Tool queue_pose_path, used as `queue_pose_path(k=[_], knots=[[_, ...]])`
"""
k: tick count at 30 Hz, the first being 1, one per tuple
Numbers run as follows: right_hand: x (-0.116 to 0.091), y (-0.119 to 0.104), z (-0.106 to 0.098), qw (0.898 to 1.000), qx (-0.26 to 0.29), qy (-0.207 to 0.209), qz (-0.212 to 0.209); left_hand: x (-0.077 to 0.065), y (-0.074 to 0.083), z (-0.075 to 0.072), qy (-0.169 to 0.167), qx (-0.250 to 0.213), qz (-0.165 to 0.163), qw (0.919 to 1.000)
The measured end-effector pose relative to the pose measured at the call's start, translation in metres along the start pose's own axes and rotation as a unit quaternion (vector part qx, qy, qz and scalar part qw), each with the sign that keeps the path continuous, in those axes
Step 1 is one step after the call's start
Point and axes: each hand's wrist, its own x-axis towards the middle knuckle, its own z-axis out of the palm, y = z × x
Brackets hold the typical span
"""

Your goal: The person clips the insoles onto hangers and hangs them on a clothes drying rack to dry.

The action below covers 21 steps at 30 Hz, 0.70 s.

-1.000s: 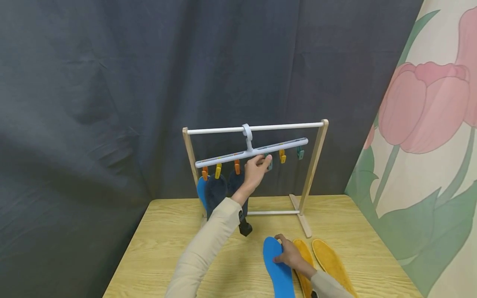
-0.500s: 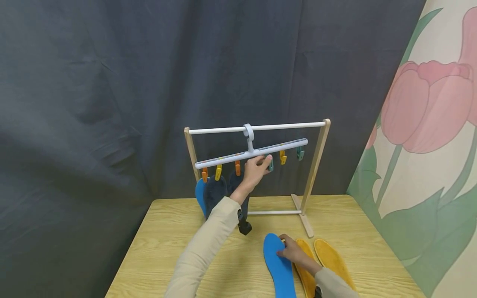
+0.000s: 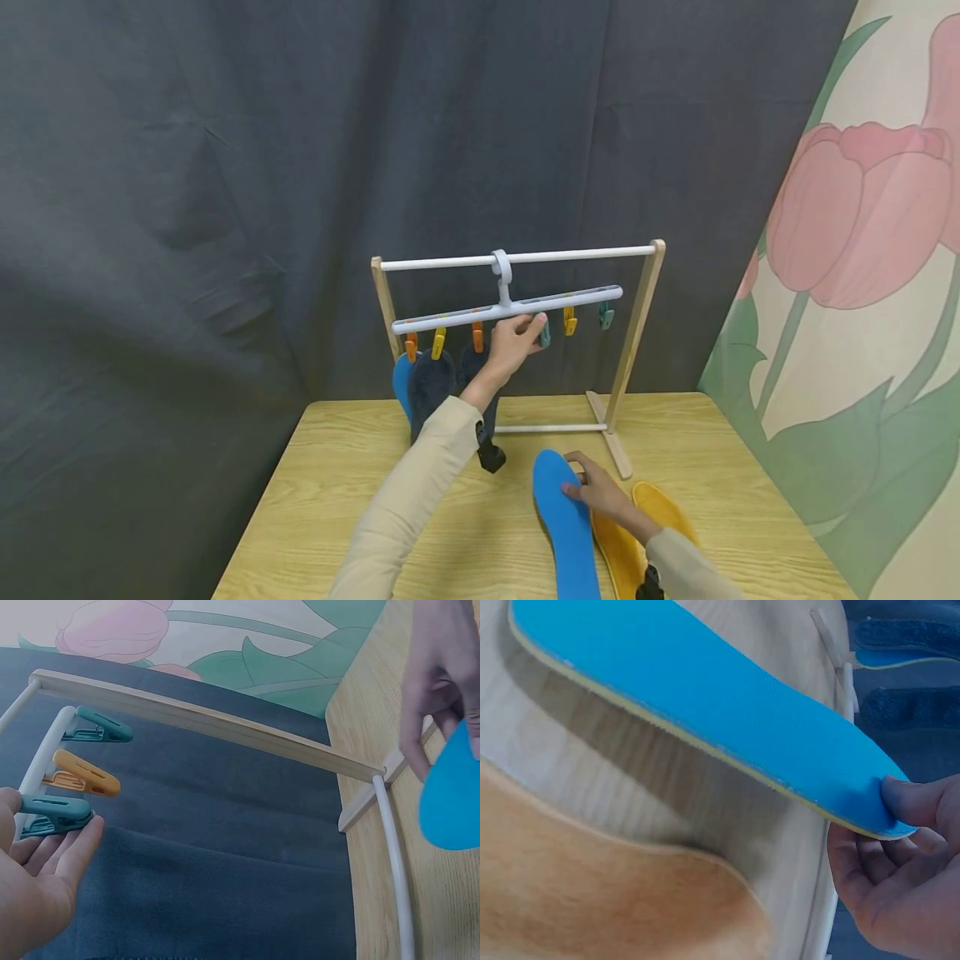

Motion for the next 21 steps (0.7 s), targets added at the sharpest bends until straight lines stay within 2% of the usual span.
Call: queue_pose_path(k=[2, 9, 15, 21], knots=[[0.002, -0.003, -0.003, 1.000, 0.000, 0.005, -0.004, 0.000, 0.000, 0.000, -0.003, 0.000, 0.000, 1.0000], [0.005, -0.011, -0.009, 0.998, -0.039, 0.044, -0.004, -0.013, 0.027, -0.002, -0.015, -0.007, 0.003, 0.9999], [0.006, -0.020, -0.012, 0.996, -0.055, 0.066, -0.002, -0.015, 0.029, -0.002, -0.020, -0.007, 0.007, 0.9997], [0.009, -0.031, -0.013, 0.996, -0.039, 0.079, 0.005, -0.016, 0.028, -0.002, -0.033, -0.019, 0.002, 0.9993]])
